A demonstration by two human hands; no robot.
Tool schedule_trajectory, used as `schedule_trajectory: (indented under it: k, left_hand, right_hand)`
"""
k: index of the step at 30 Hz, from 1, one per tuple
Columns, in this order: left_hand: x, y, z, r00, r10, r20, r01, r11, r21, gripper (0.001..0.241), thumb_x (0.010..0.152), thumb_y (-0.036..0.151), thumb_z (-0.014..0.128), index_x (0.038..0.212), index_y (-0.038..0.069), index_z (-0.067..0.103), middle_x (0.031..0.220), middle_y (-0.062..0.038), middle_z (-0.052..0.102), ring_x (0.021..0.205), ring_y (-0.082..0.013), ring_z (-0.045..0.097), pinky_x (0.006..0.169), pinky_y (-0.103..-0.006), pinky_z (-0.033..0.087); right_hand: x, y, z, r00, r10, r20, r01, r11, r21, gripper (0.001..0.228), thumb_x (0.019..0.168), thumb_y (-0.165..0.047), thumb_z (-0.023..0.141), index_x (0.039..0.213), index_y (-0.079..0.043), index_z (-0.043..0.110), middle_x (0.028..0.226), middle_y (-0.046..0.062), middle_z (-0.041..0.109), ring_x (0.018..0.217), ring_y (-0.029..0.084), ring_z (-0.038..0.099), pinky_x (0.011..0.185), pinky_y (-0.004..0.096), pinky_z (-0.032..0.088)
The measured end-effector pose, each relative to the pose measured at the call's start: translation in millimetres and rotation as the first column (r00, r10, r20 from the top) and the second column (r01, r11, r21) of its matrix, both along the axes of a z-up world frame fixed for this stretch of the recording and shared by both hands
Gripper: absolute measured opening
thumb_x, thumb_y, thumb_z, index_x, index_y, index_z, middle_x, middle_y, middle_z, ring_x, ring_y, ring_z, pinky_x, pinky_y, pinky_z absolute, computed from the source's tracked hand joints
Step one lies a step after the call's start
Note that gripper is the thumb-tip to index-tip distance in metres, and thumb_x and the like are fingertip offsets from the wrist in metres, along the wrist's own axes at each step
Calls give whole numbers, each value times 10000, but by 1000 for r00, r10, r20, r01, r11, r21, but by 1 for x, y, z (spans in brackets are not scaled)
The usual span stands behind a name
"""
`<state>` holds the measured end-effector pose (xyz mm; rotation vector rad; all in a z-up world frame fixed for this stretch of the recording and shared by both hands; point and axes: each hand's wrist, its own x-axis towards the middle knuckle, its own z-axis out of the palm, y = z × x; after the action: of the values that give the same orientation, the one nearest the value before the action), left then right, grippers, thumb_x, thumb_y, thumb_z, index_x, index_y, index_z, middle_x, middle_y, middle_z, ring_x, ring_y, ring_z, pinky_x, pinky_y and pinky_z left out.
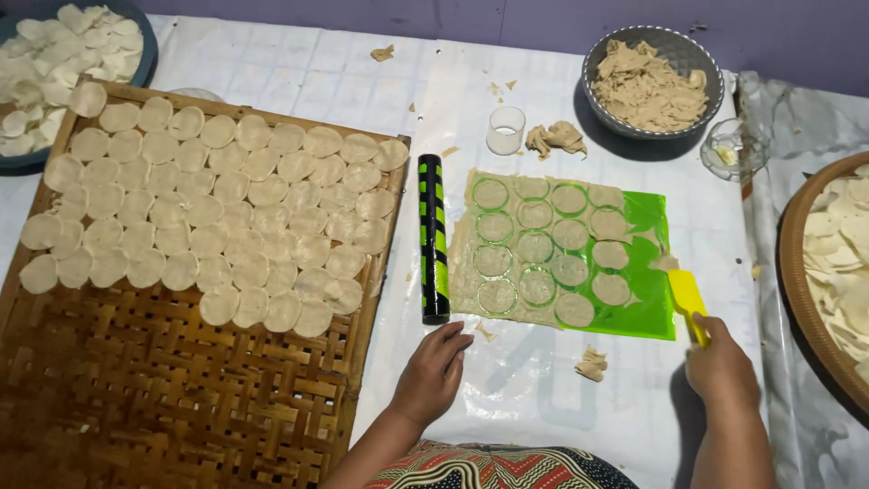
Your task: Preparing thin dough circles and placing them onto a wicker tray.
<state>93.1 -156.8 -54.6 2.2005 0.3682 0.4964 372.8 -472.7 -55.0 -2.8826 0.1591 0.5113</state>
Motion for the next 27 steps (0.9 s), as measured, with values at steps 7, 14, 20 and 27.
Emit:
schedule_trajectory:
  k: [7,14,20,27]
  left_hand:
    - [1,-1,-4,999,-30,-17,30,999,28,303,890,41,632,1185,67,696,1353,-93,630,1220,-262,625,998,-374,524]
    - [0,-2,-6,1000,-4,-27,4,1000,-5,310,888,54,630,1184,78,719,1340,-94,643,1191,-245,646,965,-356,540]
    - [0,-1,-10,998,-4,-62,4,1000,-1,319,891,69,630,1196,98,717,1358,-78,632,1208,-232,636,964,-351,544]
    - [1,0,-11,1000,-15,-17,15,1000,19,311,893,71,628,1189,90,719,1361,-84,634,1213,-245,629,976,-357,530]
  right_hand:
    - [-29,-28,18,929,21,369,9,997,-81,309,1051,-216,577,1335,-220,699,1130,172,756,990,455,703,784,559,542]
    - [-54,-25,16,903,96,420,-72,995,-73,419,975,-159,601,1371,-262,692,1175,72,728,963,343,700,885,467,500]
    - [-90,17,41,927,228,297,-168,962,-216,347,937,-268,647,1265,-345,733,1012,-30,737,858,191,703,871,353,416]
    - [-94,36,17,826,349,443,-212,920,-330,292,905,-306,675,1178,-346,771,894,-10,714,662,213,664,803,346,385]
